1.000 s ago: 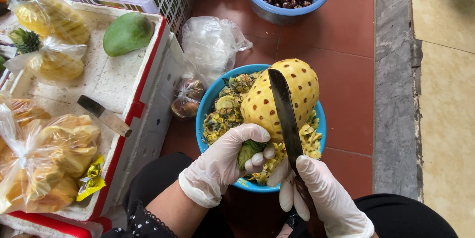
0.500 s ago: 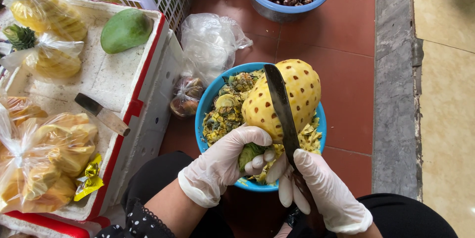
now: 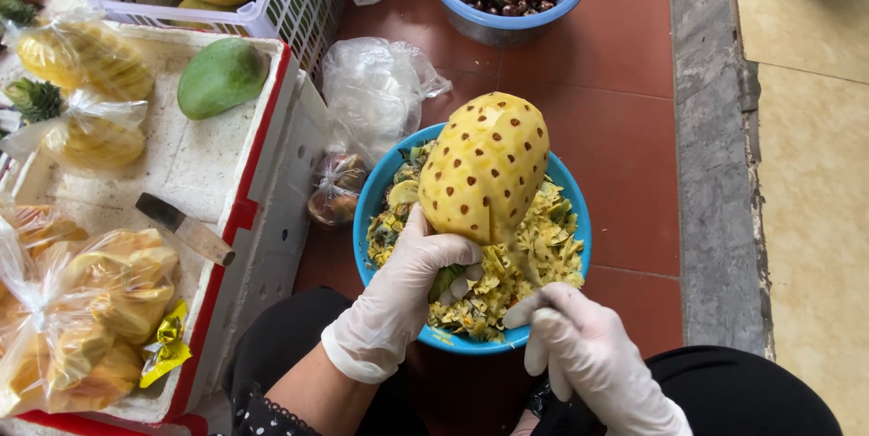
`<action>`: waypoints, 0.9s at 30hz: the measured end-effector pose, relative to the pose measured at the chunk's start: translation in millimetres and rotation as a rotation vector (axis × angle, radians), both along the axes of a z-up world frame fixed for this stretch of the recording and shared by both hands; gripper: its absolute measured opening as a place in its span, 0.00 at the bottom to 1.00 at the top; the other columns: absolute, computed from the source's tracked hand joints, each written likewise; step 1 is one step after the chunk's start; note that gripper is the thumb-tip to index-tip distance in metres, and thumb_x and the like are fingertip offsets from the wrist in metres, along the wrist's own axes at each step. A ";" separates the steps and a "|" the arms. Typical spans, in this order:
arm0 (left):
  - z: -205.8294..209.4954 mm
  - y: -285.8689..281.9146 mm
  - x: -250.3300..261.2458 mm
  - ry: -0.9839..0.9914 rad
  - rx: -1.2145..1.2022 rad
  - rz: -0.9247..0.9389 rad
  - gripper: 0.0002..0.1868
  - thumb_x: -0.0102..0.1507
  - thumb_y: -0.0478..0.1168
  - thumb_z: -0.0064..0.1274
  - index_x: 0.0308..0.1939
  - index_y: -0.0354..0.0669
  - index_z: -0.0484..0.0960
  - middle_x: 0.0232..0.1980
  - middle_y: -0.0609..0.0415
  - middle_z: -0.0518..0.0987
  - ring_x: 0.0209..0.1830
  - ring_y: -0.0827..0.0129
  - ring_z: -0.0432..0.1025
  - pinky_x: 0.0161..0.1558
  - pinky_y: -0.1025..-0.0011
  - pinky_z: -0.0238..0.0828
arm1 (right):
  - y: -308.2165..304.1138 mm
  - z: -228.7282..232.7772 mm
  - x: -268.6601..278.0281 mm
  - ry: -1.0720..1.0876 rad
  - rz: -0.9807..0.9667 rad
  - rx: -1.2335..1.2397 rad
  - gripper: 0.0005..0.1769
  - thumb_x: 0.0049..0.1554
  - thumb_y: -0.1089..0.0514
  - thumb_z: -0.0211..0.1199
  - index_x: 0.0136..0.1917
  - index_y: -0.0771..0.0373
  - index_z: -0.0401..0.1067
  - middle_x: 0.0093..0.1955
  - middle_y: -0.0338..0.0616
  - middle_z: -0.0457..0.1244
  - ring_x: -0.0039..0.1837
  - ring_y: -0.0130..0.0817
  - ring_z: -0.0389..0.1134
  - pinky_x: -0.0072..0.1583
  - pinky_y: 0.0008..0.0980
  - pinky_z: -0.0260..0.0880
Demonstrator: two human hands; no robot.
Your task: Peeling and removing the eyes from a pineapple using a knife
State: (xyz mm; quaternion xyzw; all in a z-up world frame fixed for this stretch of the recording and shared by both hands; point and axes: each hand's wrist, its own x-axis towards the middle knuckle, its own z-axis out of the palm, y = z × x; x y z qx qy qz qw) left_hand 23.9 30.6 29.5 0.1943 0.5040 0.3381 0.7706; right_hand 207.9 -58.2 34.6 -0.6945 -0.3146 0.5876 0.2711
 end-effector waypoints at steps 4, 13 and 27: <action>7.0 -1.4 1.9 0.114 0.035 0.008 0.36 0.41 0.30 0.51 0.55 0.51 0.69 0.38 0.49 0.75 0.19 0.71 0.61 0.14 0.78 0.49 | -2.4 -5.7 2.9 -0.361 0.226 -0.057 0.28 0.46 0.29 0.61 0.45 0.51 0.82 0.32 0.33 0.70 0.39 0.26 0.67 0.49 0.27 0.69; 8.9 -3.4 1.8 0.220 0.039 -0.032 0.40 0.42 0.31 0.51 0.60 0.56 0.71 0.36 0.50 0.74 0.16 0.70 0.60 0.16 0.76 0.54 | -5.3 -12.0 7.0 -0.379 0.250 -0.005 0.26 0.49 0.29 0.60 0.42 0.51 0.77 0.33 0.32 0.66 0.40 0.26 0.64 0.48 0.29 0.66; -1.1 -4.1 -6.8 0.200 0.168 -0.090 0.45 0.44 0.32 0.55 0.68 0.57 0.67 0.34 0.49 0.75 0.13 0.71 0.59 0.13 0.74 0.53 | 2.9 -5.6 -2.1 -0.405 0.278 -0.064 0.30 0.46 0.25 0.57 0.41 0.52 0.74 0.31 0.33 0.67 0.39 0.27 0.65 0.50 0.30 0.68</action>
